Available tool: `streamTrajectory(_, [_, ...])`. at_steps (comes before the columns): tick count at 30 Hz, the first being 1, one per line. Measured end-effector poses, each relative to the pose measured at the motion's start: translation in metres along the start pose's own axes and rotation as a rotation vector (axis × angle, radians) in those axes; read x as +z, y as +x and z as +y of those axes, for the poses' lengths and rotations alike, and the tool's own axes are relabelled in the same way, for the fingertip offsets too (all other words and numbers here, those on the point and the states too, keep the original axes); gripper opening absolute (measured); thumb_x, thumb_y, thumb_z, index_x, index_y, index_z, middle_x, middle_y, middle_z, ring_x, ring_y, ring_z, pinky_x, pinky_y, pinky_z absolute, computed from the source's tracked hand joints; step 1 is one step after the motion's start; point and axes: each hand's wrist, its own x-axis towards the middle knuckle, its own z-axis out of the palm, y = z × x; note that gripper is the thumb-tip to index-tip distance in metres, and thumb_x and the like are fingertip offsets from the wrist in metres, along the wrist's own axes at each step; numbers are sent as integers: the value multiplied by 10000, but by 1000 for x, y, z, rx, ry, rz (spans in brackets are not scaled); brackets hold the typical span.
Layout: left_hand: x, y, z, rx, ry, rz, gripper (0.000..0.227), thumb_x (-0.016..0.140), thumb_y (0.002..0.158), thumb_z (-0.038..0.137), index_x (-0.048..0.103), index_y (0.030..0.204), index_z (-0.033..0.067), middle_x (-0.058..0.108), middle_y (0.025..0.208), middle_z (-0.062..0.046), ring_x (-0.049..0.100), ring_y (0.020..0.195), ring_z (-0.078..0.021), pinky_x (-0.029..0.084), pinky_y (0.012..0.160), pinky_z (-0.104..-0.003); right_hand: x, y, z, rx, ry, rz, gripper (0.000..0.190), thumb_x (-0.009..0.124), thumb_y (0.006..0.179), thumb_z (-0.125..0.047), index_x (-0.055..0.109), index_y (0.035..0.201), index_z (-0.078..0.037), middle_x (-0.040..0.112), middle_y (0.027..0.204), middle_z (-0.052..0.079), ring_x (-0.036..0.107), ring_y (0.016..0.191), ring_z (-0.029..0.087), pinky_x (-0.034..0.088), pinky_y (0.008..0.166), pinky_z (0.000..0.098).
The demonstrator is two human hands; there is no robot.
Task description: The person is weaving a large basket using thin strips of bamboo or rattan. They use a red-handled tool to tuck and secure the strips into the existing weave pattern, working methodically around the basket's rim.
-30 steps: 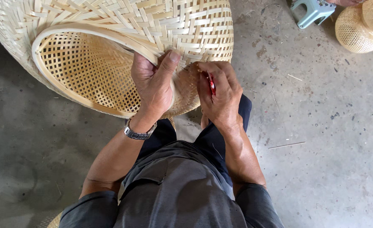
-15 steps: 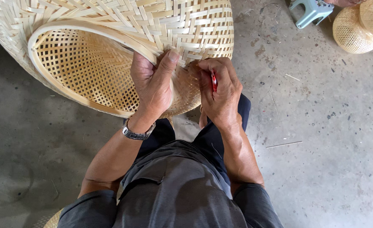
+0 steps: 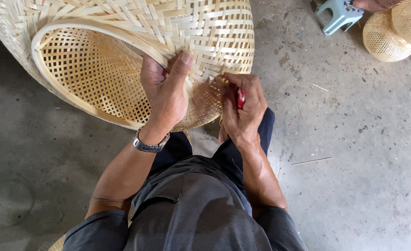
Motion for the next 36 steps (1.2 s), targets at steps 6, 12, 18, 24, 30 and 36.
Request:
streamTrajectory(6, [-5, 5, 1, 46, 23, -11, 274, 704, 1110, 55, 554, 1338, 36, 729, 1127, -92, 701, 1010, -82, 588, 893, -238, 0, -6, 2, -6, 42, -16, 346, 697, 903, 159, 639, 1203, -3, 638, 1104, 100, 674, 988, 191, 555, 845, 301])
streamTrajectory(12, [1, 0, 5, 23, 5, -33, 386, 690, 1101, 69, 506, 1440, 52, 710, 1209, -112, 714, 1094, -124, 616, 995, -281, 4, 5, -5, -132, -71, 3, 317, 690, 963, 130, 636, 1238, -18, 638, 1152, 102, 713, 1001, 239, 597, 834, 330])
streamTrajectory(18, [-2, -5, 3, -40, -19, -64, 408, 702, 1120, 112, 444, 1426, 36, 646, 1286, -102, 671, 1139, -118, 593, 1023, -281, -10, 20, -10, -164, -262, -221, 264, 740, 992, 19, 612, 1218, -32, 628, 1150, 113, 733, 909, 305, 630, 746, 378])
streamTrajectory(24, [0, -7, 3, 2, 122, -83, 467, 748, 1077, 141, 438, 1411, 38, 654, 1298, -122, 698, 1184, -164, 627, 1075, -342, -15, 23, -14, -151, -261, -296, 352, 746, 885, 20, 573, 1191, 2, 602, 1120, 150, 711, 891, 349, 612, 751, 412])
streamTrajectory(30, [3, -8, 8, -16, 148, -59, 492, 762, 1067, 107, 421, 1414, 37, 623, 1308, -138, 681, 1159, -183, 626, 1045, -338, -4, 12, -6, -152, -209, -206, 340, 757, 903, 18, 564, 1182, 10, 617, 1117, 152, 708, 872, 351, 609, 732, 406])
streamTrajectory(36, [5, -5, 8, -14, 112, -22, 402, 764, 1025, 98, 516, 1336, 42, 705, 1161, -119, 752, 1015, -169, 677, 910, -341, 2, -9, 1, -181, -100, -70, 416, 735, 985, 35, 567, 1358, -40, 634, 1109, 110, 733, 925, 235, 630, 744, 334])
